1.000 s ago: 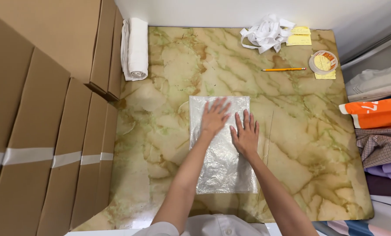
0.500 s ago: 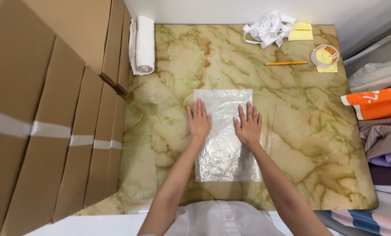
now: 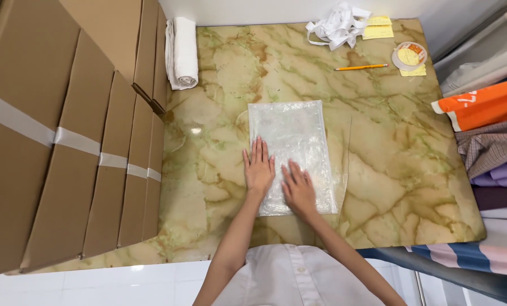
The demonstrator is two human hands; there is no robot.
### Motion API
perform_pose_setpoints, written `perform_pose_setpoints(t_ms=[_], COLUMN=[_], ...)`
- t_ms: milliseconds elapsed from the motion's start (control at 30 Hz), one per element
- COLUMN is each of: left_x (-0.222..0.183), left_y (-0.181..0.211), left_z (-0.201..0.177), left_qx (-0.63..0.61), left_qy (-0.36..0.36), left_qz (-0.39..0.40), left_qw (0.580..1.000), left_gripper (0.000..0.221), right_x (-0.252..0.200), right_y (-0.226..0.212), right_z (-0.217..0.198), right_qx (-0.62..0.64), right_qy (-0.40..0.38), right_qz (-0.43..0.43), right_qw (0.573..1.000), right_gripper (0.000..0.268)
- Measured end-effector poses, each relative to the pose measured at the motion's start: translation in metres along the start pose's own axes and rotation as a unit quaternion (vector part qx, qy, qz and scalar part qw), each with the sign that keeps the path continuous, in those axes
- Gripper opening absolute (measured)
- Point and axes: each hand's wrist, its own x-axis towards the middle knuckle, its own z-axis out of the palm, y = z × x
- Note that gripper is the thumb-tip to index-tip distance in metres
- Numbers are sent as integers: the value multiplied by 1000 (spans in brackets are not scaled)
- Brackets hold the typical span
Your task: Untying a ribbon from a box, removing a plastic-wrapped item, and folding the plastic bag.
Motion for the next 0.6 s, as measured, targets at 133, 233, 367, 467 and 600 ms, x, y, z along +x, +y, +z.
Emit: perform_pose_setpoints(t_ms=[133,233,367,467,600], left_x=[2,-3,-41,-71,-74], left_y=[-5,2,44,58,42], left_z=[15,11,-4,-5,-21], left_qx=[9,17,8,-26,-28], left_qy=[30,43,-29,-59,-134], left_qz=[13,25,70,117,146], left_qw=[999,999,997,991,980], left_gripper=[62,62,53,58,62], right_x=[-20,-29,-29,-29,-28], right_y=[51,60,61,59,63], right_z=[-16,-23,-17,-16,-14], right_qx=[-24,-67,-75,-75,-73], right_qy=[54,87,99,102,91], right_qz=[39,28,37,36,34], right_qw=[998,994,992,991,993], right_gripper=[55,58,56,56,57])
